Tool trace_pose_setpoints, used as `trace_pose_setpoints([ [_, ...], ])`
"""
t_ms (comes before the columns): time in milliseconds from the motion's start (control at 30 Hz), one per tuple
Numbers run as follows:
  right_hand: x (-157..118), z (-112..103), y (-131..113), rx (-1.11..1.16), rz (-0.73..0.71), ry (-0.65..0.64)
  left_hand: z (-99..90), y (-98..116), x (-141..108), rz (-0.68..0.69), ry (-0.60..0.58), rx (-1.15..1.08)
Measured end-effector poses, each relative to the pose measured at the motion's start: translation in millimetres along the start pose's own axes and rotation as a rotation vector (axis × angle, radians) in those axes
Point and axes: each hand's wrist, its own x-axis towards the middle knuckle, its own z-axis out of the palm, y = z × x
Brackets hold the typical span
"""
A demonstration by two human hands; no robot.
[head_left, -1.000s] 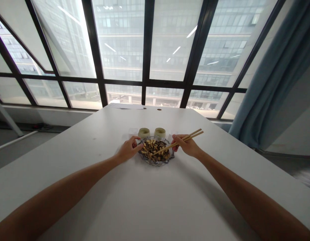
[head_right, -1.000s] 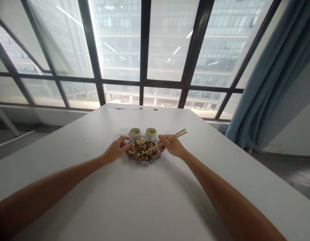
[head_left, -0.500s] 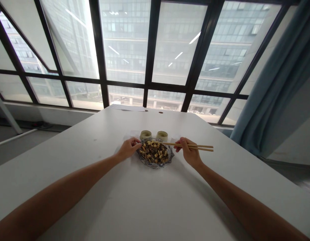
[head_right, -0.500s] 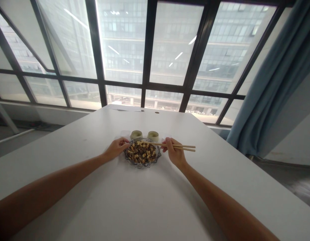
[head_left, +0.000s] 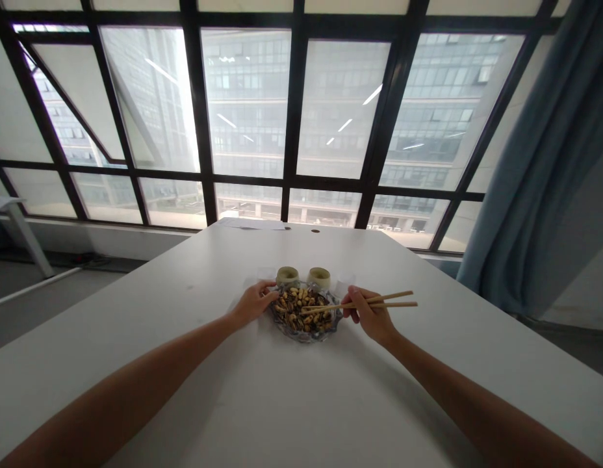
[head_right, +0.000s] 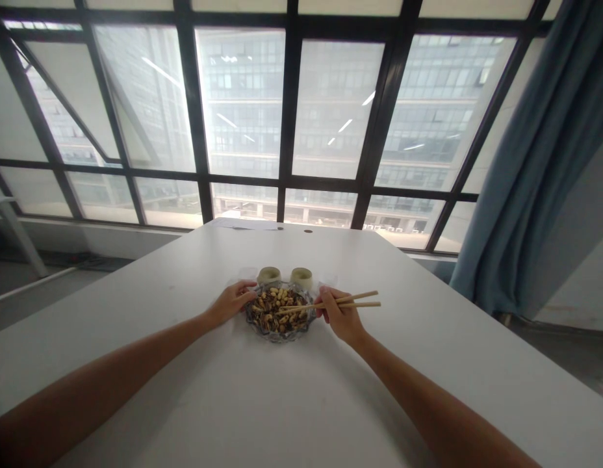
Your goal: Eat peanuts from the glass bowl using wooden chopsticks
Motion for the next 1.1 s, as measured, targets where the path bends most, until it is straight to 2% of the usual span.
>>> trace_pose_setpoints([
  [133,-1,1,4,-0.134,-0.065,-0.054,0.3,0,-1,0.012,-0.056,-0.038],
  [267,0,-2,3,-0.205,-0.129,0.031,-0.2,-1,-2,0.064,-0.065,-0.017],
  [400,3,-4,-6,-0.115,-0.103,0.077,0.1,-3,0,0.061,-0.073,-0.004],
  [567,4,0,-14,-0.088,-0.037,-0.047,-0.5,-2,0,0.059,-0.074,-0.013],
  [700,2,2,-20,-0.198,-0.087,-0.162,-0.5,0,-1,0.072,-0.074,-0.006],
  [800,0,3,-23,-0.274,-0.142,-0.191,0.2,4,-3,0.093,-0.068,0.022],
  [867,-1,5,-22,-0.279,-0.148,-0.156,-0.9,8,-4,0.127,0.006,0.066],
  [1033,1,8,-9,-0.177,-0.053,-0.075,-14.5,4,2,0.281,0.398,0.387],
  [1100,3,9,-2,-0.118,-0.023,-0.063,-20.4,-5,8,0.320,0.454,0.473],
])
